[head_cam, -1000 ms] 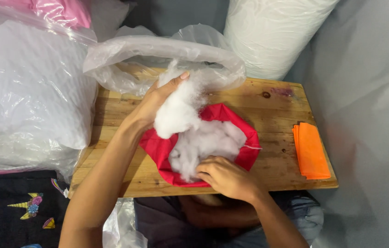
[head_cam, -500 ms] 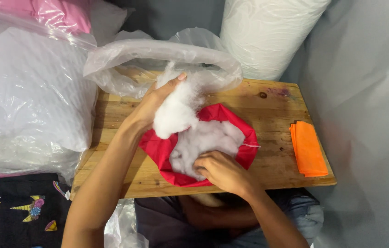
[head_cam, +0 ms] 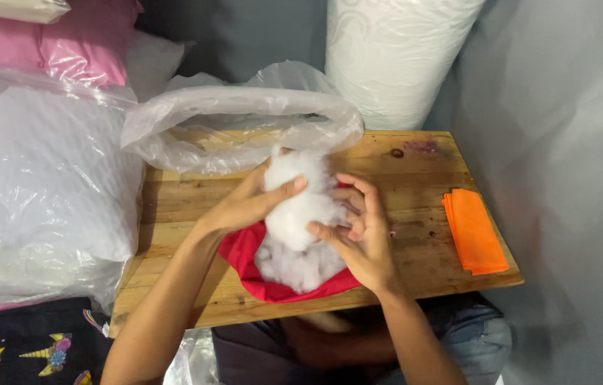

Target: Stuffing a red fabric bag with white fiberfill material

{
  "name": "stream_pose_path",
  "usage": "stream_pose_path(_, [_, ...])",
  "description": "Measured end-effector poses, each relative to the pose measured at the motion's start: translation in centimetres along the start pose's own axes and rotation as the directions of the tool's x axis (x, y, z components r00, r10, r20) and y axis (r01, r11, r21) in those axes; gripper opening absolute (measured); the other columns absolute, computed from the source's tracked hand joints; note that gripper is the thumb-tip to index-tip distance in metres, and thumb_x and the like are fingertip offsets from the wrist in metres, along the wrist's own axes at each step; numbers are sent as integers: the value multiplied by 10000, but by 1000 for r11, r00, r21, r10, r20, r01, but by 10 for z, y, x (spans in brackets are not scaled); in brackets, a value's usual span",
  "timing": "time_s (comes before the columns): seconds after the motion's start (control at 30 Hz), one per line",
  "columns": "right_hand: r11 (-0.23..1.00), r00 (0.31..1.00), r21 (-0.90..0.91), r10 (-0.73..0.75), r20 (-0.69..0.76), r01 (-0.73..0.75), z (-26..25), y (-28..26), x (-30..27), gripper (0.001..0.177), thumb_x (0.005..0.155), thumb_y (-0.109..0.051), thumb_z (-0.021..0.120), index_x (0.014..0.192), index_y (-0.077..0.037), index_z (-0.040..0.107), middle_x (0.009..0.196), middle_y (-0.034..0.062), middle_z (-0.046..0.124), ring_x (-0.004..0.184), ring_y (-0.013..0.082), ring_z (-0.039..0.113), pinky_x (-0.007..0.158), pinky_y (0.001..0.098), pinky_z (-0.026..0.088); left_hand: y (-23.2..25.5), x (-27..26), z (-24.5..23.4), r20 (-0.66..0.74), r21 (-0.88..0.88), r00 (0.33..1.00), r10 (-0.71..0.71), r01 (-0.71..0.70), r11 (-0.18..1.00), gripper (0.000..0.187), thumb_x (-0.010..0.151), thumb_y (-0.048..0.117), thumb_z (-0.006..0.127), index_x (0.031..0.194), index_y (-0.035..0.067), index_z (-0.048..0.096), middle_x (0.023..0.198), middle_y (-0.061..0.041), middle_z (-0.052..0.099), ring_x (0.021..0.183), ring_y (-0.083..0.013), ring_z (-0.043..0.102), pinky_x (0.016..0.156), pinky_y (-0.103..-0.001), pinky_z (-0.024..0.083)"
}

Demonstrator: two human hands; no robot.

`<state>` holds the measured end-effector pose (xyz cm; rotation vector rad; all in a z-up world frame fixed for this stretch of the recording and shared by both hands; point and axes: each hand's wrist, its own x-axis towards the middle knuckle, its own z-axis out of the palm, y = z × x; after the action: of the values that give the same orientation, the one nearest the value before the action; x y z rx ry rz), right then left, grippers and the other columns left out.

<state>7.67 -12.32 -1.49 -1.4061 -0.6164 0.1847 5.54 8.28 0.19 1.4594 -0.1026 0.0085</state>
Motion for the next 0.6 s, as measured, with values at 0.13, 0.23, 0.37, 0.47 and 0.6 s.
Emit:
stream_pose_path(0.13, [999, 988, -30, 11, -153, -15, -15, 44, 5, 200, 885, 77, 701, 1066, -7, 682, 1069, 100, 669, 923, 145, 698, 758, 274, 640, -17, 6, -5, 138, 58, 989, 56, -64, 996, 912, 595, 228, 981, 1372, 37, 542, 1188, -144, 633, 1112, -275, 587, 941, -438, 554])
stream_pose_path(0.23, [1000, 967, 1, 4, -255, -4, -15, 44, 4, 196, 840, 112, 686, 988, -15, 683, 993, 92, 695, 872, 149, 721, 748, 248, 619, -9, 6, 1, 116, 82, 993, 23, -33, 996, 790, 633, 209, 967, 1302, 9, 596, 1137, -146, 668, 1067, -265, 618, 896, -439, 578])
stream_pose_path(0.37, [997, 949, -57, -63, -309, 48, -18, 39, 3, 148, 844, 123, 674, 915, -6, 690, 995, 122, 700, 901, 134, 708, 759, 239, 577, -3, 14, 1, -29, 31, 995, 95, -94, 995, 438, 753, 171, 886, 1106, 66, 648, 862, -109, 705, 771, -213, 726, 613, -344, 615])
stream_pose_path(0.47, [997, 963, -9, -75, -258, 76, -12, 27, 4, 258, 865, 41, 703, 1103, -8, 616, 1140, 150, 666, 1021, 169, 676, 829, 244, 560, -4, 16, 6, -64, 21, 994, 94, -93, 995, 451, 728, 173, 906, 1086, 66, 654, 818, -108, 701, 709, -197, 717, 564, -327, 604])
stream_pose_path(0.6, [996, 994, 83, -11, -108, 21, 1, 17, 2, 801, 745, -31, 871, 1429, -28, 454, 1328, 125, 512, 1124, 207, 620, 931, 330, 600, -15, 19, 10, -65, 98, 991, 117, -110, 989, 492, 707, 218, 936, 1096, 89, 664, 842, -79, 678, 755, -175, 660, 595, -309, 572])
